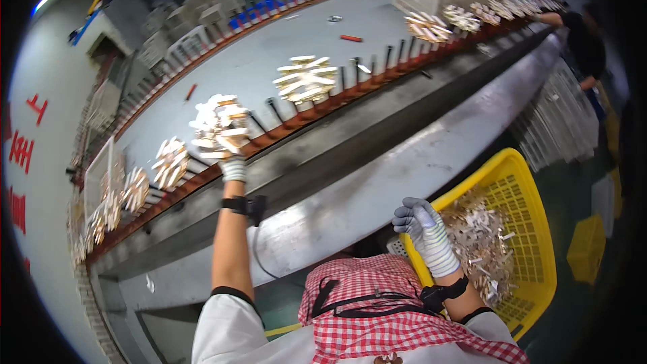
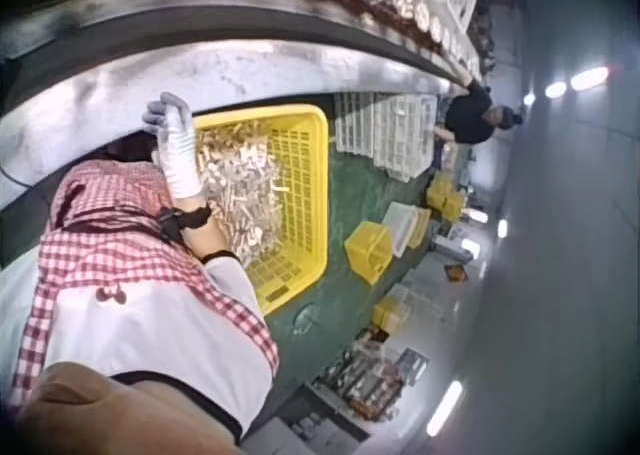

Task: The person picks up white plastic star-shaped components from a yellow basket and places them onto vertical metal rods on a conveyor belt. The person repeats this process, moving the basket and handling the components with gloved hands.

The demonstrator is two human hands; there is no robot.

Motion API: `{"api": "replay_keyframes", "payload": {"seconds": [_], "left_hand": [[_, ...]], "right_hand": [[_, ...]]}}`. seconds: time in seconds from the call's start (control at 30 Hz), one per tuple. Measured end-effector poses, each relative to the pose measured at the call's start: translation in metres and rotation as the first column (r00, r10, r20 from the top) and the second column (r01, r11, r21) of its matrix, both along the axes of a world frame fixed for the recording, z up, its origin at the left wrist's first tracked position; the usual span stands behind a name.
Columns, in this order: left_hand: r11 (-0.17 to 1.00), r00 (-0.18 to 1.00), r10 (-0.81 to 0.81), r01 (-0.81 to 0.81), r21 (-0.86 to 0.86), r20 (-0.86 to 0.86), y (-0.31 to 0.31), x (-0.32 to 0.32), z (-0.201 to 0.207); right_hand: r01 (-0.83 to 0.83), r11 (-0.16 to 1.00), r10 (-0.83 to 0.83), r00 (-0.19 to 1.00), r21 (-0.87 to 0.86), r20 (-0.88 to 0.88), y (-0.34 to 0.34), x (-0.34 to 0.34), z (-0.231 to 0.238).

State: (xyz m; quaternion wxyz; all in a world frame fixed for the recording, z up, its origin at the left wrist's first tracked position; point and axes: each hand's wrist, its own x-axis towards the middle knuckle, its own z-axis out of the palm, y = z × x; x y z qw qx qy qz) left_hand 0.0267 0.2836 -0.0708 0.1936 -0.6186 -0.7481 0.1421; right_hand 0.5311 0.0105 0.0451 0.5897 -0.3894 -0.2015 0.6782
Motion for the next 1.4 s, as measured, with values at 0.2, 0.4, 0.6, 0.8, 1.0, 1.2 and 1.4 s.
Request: {"api": "replay_keyframes", "payload": {"seconds": [0.2,0.4,0.6,0.8,1.0,1.2,1.4], "left_hand": [[0.946,0.655,-0.162,-0.109,0.304,0.738,0.02,-0.141,0.03],[0.922,0.238,-0.24,-0.247,0.297,0.941,0.015,-0.25,0.041],[0.797,0.209,-0.27,-0.499,0.34,0.94,-0.064,-0.221,0.074],[0.987,-0.02,-0.153,-0.049,0.152,0.988,-0.17,0.044,0.131],[0.711,-0.172,0.411,0.675,-0.197,0.895,-0.223,0.201,0.151],[0.474,-0.412,0.838,0.874,-0.104,0.356,-0.246,0.243,0.158],[0.792,-0.082,-0.224,0.566,0.23,0.971,-0.243,0.18,0.157]], "right_hand": [[0.428,0.903,-0.406,0.881,-0.045,0.243,-0.029,0.093,-0.07],[0.5,0.775,-0.056,0.664,-0.387,0.745,-0.077,0.156,-0.171],[0.262,0.725,0.623,0.147,-0.638,0.768,-0.063,0.083,-0.208],[0.172,0.738,0.545,0.419,-0.653,0.726,-0.076,0.063,-0.218],[0.209,0.913,-0.05,0.91,-0.35,0.412,-0.096,0.047,-0.045],[-0.234,0.929,0.171,0.958,-0.286,-0.229,-0.056,-0.056,0.069],[0.213,0.859,-0.294,0.95,-0.465,-0.108,-0.046,0.099,-0.195]]}}
